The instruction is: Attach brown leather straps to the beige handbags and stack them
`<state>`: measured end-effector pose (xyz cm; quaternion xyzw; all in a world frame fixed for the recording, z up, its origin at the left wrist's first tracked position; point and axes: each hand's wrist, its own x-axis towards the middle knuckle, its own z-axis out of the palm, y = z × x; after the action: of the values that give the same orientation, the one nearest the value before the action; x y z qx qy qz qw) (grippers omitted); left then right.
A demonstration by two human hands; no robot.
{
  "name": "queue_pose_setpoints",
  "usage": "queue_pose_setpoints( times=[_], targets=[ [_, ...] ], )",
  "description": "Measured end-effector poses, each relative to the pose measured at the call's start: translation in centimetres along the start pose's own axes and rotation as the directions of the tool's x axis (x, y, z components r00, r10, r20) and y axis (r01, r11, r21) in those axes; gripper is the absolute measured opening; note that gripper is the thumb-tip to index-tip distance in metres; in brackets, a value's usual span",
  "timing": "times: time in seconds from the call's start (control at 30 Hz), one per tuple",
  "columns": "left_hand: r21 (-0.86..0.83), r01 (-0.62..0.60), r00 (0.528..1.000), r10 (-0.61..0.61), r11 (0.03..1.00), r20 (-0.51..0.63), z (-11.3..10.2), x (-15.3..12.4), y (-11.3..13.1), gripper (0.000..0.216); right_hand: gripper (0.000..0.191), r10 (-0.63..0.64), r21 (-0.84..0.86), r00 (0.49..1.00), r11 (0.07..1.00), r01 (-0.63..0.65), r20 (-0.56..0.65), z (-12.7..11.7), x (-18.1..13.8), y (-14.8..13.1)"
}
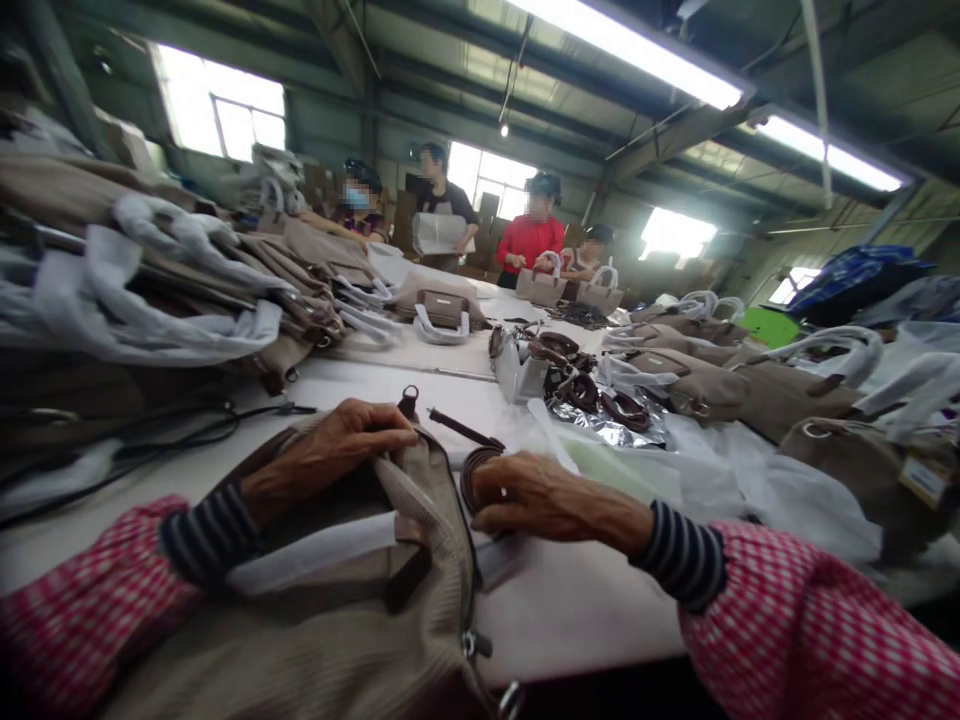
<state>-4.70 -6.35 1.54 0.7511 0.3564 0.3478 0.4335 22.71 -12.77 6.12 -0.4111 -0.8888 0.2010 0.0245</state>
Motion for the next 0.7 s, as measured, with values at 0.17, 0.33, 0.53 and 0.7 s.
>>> queue_pose_setpoints(
  times=[0.17,0.33,0.53,0.7],
  targets=[
    [0.012,0.018,0.999,-0.018,1.000,-0.028,0.1,0.1,0.1,0.031,0.026,0.115,-0.219,0.948,0.958,-0.185,-0.297,-2.4,5.4,1.4],
    [0.004,0.052,0.999,-0.052,0.999,-0.017,0.0,0.1,0.1,0.027,0.024,0.204,-0.223,0.955,0.942,-0.251,-0.215,-0.4,11.0,2.5],
    [-0.031,0.076,0.997,-0.076,0.997,-0.003,0.1,0.4,-0.2,0.023,0.028,0.176,-0.104,0.947,0.972,-0.210,-0.270,0.1,11.1,4.2],
    [-0.035,0.095,0.995,-0.094,0.995,0.029,0.0,0.6,-0.3,0.022,0.036,0.194,0.239,0.878,0.966,-0.095,-0.437,-0.6,9.7,5.2]
  ],
)
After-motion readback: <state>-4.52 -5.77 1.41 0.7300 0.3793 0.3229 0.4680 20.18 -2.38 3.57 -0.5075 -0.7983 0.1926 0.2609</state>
